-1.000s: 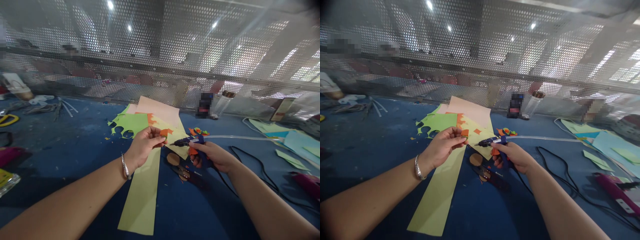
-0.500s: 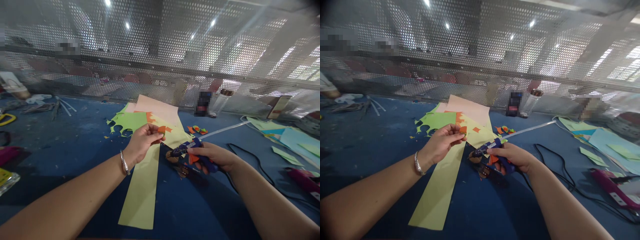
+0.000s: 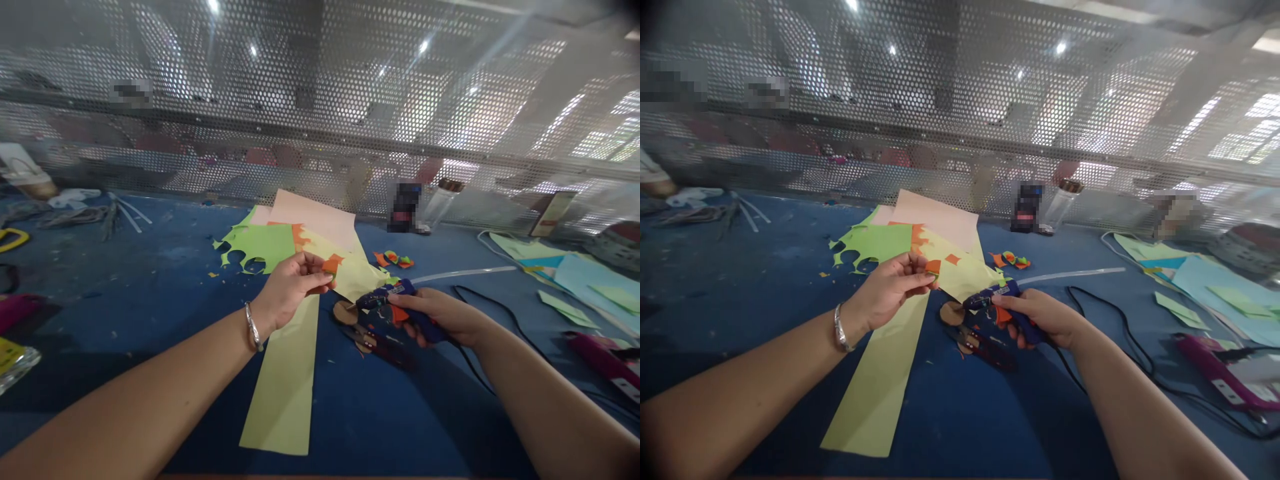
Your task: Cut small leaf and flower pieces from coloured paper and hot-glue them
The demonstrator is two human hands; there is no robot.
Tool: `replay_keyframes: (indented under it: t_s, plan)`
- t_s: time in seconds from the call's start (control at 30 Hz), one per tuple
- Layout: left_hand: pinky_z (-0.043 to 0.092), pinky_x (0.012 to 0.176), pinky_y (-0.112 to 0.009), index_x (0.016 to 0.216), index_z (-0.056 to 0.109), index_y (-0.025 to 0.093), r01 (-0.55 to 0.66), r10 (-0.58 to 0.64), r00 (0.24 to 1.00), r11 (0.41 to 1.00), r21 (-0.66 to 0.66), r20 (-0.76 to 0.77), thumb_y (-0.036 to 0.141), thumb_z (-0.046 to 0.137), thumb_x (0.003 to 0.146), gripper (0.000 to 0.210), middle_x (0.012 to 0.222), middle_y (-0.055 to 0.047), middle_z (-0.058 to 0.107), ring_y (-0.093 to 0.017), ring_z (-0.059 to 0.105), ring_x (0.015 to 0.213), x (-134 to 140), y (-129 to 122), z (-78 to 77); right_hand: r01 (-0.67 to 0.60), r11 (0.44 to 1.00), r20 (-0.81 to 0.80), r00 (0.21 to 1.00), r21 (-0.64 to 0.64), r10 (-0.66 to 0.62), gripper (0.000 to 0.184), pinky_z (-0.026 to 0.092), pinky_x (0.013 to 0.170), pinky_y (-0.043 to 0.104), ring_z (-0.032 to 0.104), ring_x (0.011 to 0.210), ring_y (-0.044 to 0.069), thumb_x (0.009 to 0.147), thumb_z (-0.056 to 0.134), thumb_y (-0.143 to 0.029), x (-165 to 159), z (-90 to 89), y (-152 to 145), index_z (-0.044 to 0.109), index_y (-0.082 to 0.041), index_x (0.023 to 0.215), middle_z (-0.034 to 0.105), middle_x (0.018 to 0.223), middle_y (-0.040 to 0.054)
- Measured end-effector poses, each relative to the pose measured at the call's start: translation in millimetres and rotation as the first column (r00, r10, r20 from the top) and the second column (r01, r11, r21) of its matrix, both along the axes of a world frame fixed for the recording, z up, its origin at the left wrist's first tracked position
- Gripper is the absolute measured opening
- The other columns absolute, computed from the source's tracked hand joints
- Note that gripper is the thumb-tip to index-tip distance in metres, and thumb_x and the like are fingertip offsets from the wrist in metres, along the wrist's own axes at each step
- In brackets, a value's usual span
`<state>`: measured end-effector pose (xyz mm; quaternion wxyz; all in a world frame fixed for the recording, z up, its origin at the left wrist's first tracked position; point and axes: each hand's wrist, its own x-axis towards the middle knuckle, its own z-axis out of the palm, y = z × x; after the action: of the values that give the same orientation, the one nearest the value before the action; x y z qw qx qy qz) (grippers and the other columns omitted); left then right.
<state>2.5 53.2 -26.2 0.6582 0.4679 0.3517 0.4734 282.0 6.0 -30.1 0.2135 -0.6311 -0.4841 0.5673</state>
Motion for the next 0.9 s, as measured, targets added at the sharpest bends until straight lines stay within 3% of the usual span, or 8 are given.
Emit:
replay_keyframes:
  t_s: [0.23,0.33,0.43,0.5,0.57,0.63,0.73,0.9]
  plan:
    - [0.053,0.068,-0.026,0.088,0.059,0.016,0.077,-0.077,0.997,0.997,-0.004,-0.029,0.014,0.085,0.07,0.031,0.079,0.002,0.066,-0.014,0.072,0.071,0,-4,3.2,0.033,0.999,0.165,0.986,0.025,-0.037,0.062,0.039,0.036,0.022,0.058,0.04,0.014,0.083,0.063,-0.075,10,-9.8,-7,0.062,-0.015,0.066,0.064,0.054,0.0057]
    - [0.052,0.068,-0.026,0.089,0.059,0.016,0.085,-0.085,0.996,0.996,-0.009,-0.033,0.013,0.084,0.071,0.03,0.079,0.002,0.066,-0.014,0.072,0.071,1,-5,2.6,-0.054,0.997,0.332,0.943,0.048,0.036,0.068,0.038,0.039,0.024,0.058,0.04,0.015,0.085,0.051,-0.082,17,-9.9,-13,0.06,-0.017,0.065,0.063,0.054,0.0056]
    - [0.051,0.067,-0.026,0.088,0.059,0.015,0.091,-0.091,0.995,0.996,-0.009,-0.033,0.011,0.082,0.072,0.029,0.079,0.002,0.066,-0.014,0.072,0.071,2,-4,1.4,-0.201,0.971,0.62,0.781,0.132,0.077,0.07,0.034,0.042,0.026,0.054,0.041,0.016,0.088,0.043,-0.082,19,-2.6,-19,0.056,-0.02,0.059,0.058,0.048,0.004]
    - [0.051,0.067,-0.026,0.088,0.058,0.015,0.104,-0.105,0.994,0.995,-0.01,-0.036,0.012,0.084,0.072,0.03,0.079,0.002,0.066,-0.014,0.071,0.071,2,-4,1.0,-0.246,0.936,0.806,0.589,0.254,-0.064,0.065,0.028,0.043,0.028,0.056,0.046,0.018,0.088,0.047,-0.079,15,5.2,-22,0.057,-0.022,0.059,0.061,0.052,0.005]
    - [0.05,0.067,-0.025,0.086,0.057,0.015,0.126,-0.126,0.991,0.992,-0.01,-0.046,0.016,0.086,0.071,0.033,0.078,0.002,0.066,-0.013,0.071,0.071,2,-5,0.9,-0.246,0.867,0.822,0.502,0.434,-0.269,0.053,0.029,0.046,0.028,0.061,0.056,0.021,0.088,0.053,-0.071,4,13.3,-23,0.065,-0.023,0.068,0.067,0.061,0.005]
    - [0.05,0.066,-0.024,0.085,0.057,0.015,0.149,-0.149,0.987,0.989,-0.006,-0.063,0.02,0.089,0.07,0.035,0.077,0.002,0.066,-0.013,0.07,0.071,2,-6,1.0,-0.26,0.782,0.728,0.602,0.567,-0.328,0.042,0.035,0.05,0.028,0.063,0.059,0.02,0.09,0.058,-0.062,-13,19.8,-22,0.068,-0.024,0.076,0.069,0.065,0.0032]
    - [0.049,0.064,-0.023,0.084,0.059,0.015,0.176,-0.175,0.982,0.984,-0.001,-0.074,0.022,0.091,0.067,0.036,0.074,0.002,0.066,-0.012,0.068,0.07,2,-9,1.6,-0.297,0.671,0.509,0.849,0.679,-0.139,0.031,0.046,0.059,0.028,0.065,0.064,0.017,0.093,0.06,-0.051,-41,24.7,-15,0.071,-0.023,0.086,0.073,0.075,0.002]
    - [0.05,0.066,-0.022,0.082,0.06,0.014,0.219,-0.22,0.975,0.975,-0.034,-0.037,0.022,0.091,0.066,0.036,0.072,0.003,0.065,-0.009,0.063,0.066,5,-12,1.3,-0.33,0.55,0.437,0.897,0.767,-0.071,0.023,0.048,0.059,0.026,0.063,0.065,0.014,0.091,0.068,-0.041,-72,22.8,-6,0.072,-0.022,0.102,0.073,0.085,0.0015]
